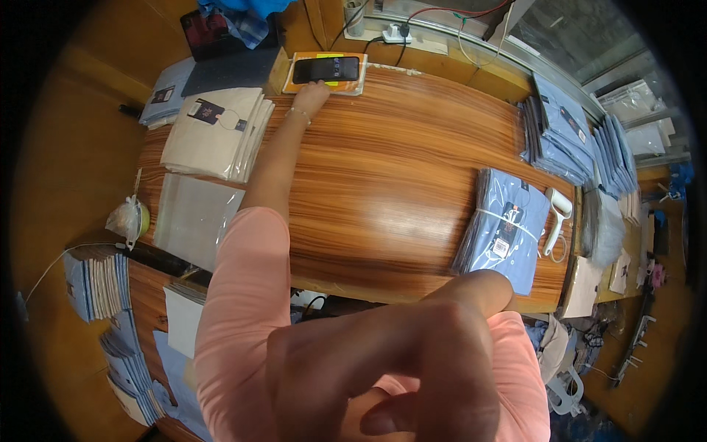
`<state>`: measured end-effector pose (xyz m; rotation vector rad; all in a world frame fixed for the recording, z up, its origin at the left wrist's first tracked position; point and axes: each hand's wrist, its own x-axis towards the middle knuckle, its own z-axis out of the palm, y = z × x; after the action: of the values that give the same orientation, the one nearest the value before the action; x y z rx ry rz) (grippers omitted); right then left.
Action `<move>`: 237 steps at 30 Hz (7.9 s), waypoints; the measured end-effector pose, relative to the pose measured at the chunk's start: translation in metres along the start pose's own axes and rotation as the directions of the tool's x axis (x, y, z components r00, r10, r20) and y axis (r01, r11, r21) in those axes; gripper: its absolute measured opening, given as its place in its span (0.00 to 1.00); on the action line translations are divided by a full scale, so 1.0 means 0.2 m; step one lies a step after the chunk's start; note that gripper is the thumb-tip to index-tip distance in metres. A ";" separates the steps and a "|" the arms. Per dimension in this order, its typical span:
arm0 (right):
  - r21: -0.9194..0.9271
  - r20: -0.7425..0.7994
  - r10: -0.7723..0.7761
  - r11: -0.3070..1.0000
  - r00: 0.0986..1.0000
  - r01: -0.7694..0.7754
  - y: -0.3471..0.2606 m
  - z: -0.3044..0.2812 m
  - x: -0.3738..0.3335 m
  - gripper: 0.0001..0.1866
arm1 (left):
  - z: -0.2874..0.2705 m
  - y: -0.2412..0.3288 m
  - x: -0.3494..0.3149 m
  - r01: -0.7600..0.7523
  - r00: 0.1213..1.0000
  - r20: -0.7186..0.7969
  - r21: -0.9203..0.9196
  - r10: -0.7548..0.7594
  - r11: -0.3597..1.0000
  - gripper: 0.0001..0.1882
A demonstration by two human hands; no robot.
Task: The person packs shirts by inserting them into plastic bags, sealing them, and tying them with a string before recording the work in a notebook and on a laptop.
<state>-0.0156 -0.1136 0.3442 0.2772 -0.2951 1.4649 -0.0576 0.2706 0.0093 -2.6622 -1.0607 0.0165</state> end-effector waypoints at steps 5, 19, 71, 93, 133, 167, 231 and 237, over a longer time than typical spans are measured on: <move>0.033 -0.214 0.033 0.999 0.976 -0.027 -0.01 0.13 0.02 0.14 | 0.01 0.10 -0.04 0.003 1.000 -0.025 -0.020 -0.004 1.000 0.05; 0.007 0.282 0.194 0.979 0.940 -0.204 -0.11 0.11 -0.17 0.04 | -0.58 1.05 -0.63 0.279 0.958 0.080 -0.481 -0.275 0.831 0.40; -0.697 -0.716 -0.233 0.289 0.658 -0.656 -0.63 -1.44 -0.58 0.33 | -0.46 1.23 -0.87 0.099 0.991 0.119 -0.345 -0.061 0.933 0.19; -0.725 -0.349 0.016 -0.638 0.937 -0.259 -0.47 -1.51 -0.58 0.38 | -0.39 0.91 -1.53 0.214 0.790 0.327 -0.940 -0.519 -0.267 0.27; -0.814 -0.564 -0.027 -0.152 0.825 -0.561 -0.59 -1.51 -0.64 0.38 | -0.44 1.37 -1.27 0.394 0.857 0.260 -0.887 -0.446 0.242 0.23; -0.884 -0.238 -0.120 -0.385 0.964 -0.266 -0.52 -1.46 -0.19 0.16 | -0.53 0.58 -0.81 -0.055 0.585 -0.143 -0.989 -0.799 0.137 0.17; -0.520 -0.198 0.174 -0.853 0.965 0.047 -0.46 -1.71 -0.29 0.13 | -0.47 -0.56 0.25 -0.216 0.552 -0.291 -0.955 -0.781 0.203 0.11; -0.535 -0.196 0.160 -0.844 0.967 0.031 -0.46 -1.71 -0.29 0.13 | -0.57 -0.33 0.36 -0.215 0.604 -0.010 -0.965 -0.797 -0.151 0.14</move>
<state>0.0812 -0.0524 0.0034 -1.7537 -1.9785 0.3662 -0.0364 0.3362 0.1427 -2.2908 -1.8197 -2.8251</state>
